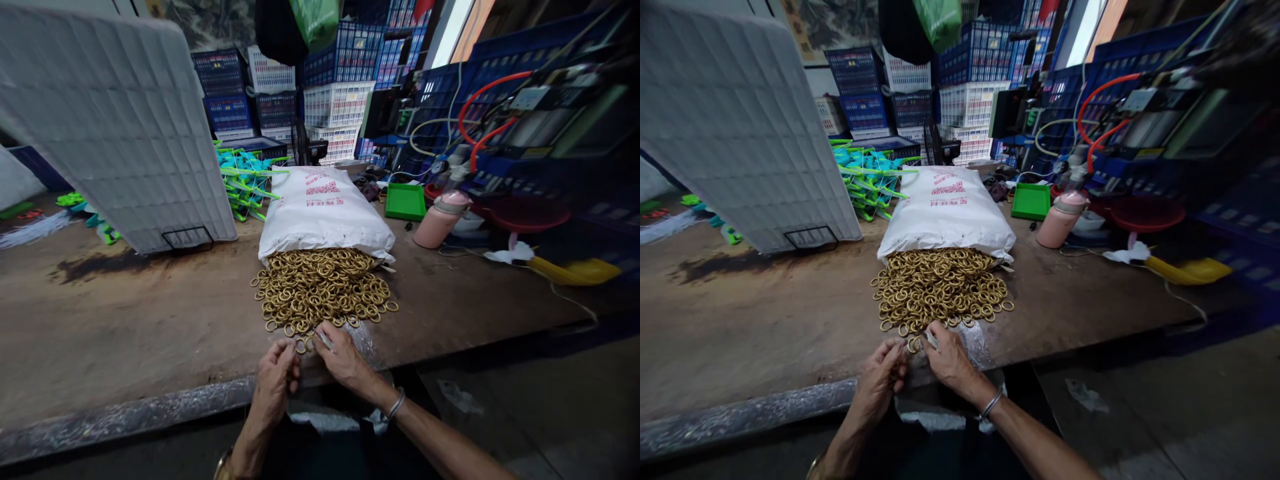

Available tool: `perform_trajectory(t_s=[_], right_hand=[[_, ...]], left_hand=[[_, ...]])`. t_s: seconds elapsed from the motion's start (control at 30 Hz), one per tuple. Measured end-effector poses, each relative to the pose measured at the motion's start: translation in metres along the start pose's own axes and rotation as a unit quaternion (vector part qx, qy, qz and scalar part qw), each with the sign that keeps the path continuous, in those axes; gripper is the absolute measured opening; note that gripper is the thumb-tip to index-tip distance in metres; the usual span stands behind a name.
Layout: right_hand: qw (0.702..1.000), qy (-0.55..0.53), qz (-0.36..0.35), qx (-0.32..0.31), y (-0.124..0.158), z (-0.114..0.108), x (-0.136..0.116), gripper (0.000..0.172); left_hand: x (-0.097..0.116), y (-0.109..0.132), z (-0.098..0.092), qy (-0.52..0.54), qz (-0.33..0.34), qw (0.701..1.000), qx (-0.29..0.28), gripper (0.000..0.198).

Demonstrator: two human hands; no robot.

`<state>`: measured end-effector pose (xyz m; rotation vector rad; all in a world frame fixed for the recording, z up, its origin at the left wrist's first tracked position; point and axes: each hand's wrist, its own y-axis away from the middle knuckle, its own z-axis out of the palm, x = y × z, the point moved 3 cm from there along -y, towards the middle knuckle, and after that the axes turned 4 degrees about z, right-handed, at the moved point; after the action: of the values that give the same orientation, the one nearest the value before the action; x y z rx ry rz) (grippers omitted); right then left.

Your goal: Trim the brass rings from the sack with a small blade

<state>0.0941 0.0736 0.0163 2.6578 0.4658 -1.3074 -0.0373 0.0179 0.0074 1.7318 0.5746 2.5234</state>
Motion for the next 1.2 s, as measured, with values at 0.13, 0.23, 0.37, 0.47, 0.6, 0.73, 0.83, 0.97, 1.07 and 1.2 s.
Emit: perform_trajectory(t_s=[0.13, 0.23, 0.37, 0.47, 0.6, 0.73, 0.83, 0.97, 1.07, 1.2], right_hand=[[1.000, -0.023, -0.006, -0.007, 0.003, -0.001, -0.006, 0.016], [0.999, -0.047, 0.003, -0.015, 0.004, -0.003, -0.008, 0.018], [0.997, -0.066, 0.021, -0.041, 0.002, -0.003, -0.005, 0.026], [0.997, -0.061, 0.027, -0.042, 0.000, 0.000, 0.001, 0.029], [0.997, -0.054, 0.046, -0.026, -0.003, 0.005, 0.008, 0.026], [0.996, -0.057, 0.063, -0.033, -0.004, 0.006, 0.010, 0.024], [0.994, -0.075, 0.070, -0.044, -0.005, 0.006, 0.010, 0.026], [0.992, -0.090, 0.074, -0.040, -0.007, 0.007, 0.010, 0.028], [0.993, -0.089, 0.068, -0.030, -0.008, 0.005, 0.009, 0.026], [0.998, -0.023, 0.017, -0.051, -0.004, 0.002, 0.006, 0.017]], left_hand=[[-0.003, -0.002, 0.010, -0.105, 0.008, 0.994, -0.028, 0.034], [-0.002, -0.003, 0.013, -0.141, 0.025, 0.990, -0.017, 0.031], [0.004, -0.004, 0.018, -0.164, 0.134, 0.977, -0.031, 0.021], [0.001, -0.004, 0.020, -0.169, 0.142, 0.974, -0.051, 0.020], [-0.012, -0.006, 0.017, -0.141, 0.014, 0.989, -0.036, 0.032], [-0.017, -0.008, 0.016, -0.089, -0.021, 0.994, -0.059, 0.037], [-0.018, -0.008, 0.017, -0.071, -0.032, 0.994, -0.074, 0.035], [-0.017, -0.007, 0.016, -0.066, -0.041, 0.994, -0.079, 0.033], [-0.015, -0.008, 0.015, -0.073, -0.037, 0.995, -0.061, 0.035], [-0.009, -0.010, 0.016, -0.092, -0.033, 0.995, -0.029, 0.038]])
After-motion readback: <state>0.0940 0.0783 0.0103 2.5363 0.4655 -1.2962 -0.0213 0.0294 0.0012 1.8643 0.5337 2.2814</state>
